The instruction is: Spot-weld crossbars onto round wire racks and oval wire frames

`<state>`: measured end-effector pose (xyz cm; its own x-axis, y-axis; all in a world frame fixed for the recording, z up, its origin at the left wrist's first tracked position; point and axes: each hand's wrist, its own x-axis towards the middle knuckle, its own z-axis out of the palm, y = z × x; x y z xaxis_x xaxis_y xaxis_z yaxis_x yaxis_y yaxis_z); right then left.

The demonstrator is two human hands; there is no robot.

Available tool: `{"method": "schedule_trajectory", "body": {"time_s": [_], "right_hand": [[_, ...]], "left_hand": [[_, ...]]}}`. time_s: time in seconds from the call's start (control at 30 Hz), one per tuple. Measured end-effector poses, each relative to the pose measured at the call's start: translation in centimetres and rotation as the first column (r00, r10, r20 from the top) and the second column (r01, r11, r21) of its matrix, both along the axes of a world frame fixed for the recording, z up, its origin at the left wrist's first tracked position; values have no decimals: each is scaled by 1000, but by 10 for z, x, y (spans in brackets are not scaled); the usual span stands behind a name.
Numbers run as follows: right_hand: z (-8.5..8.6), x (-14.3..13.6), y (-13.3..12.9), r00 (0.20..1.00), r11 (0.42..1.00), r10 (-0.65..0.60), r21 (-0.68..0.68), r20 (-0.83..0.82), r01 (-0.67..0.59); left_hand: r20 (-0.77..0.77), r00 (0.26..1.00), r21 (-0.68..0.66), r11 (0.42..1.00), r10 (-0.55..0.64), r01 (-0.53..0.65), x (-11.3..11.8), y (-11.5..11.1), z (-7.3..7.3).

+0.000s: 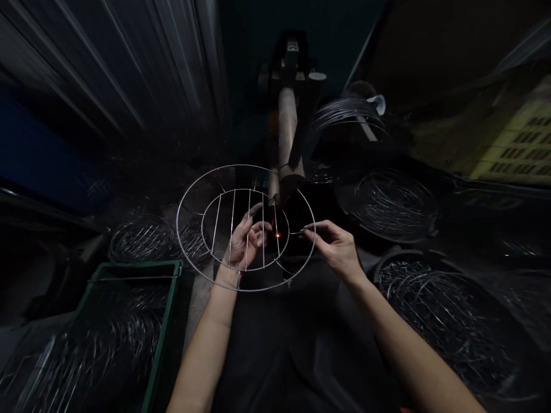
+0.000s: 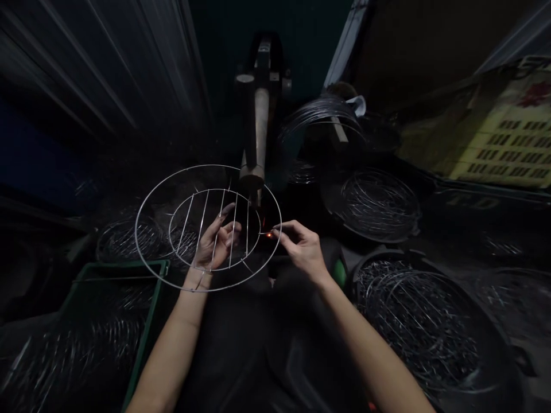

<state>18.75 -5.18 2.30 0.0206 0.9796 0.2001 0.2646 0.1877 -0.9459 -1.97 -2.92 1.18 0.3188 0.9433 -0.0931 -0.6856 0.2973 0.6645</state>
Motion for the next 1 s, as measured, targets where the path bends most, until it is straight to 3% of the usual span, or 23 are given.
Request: {"method": "schedule_trajectory", "body": {"time_s": [0.13,0.23,0.33,1.0], "right_hand": [[-3,-5,10,994,996,-81,27,-71,83],[-1,-6,28,996,996,-61,63,-65,65],[1,-8,46,999,993,-38,113,-34,42],[0,-20,88,999,986,23,167,33,-29]], "left_hand": [[-127,983,75,989,135,-127,13,-6,4],[-188,933,124,950,306,-287,25,-12,3],[-212,893,159,916,396,-368,33,-12,0],[-181,859,153,877,479,-456,32,15,-4]]}}
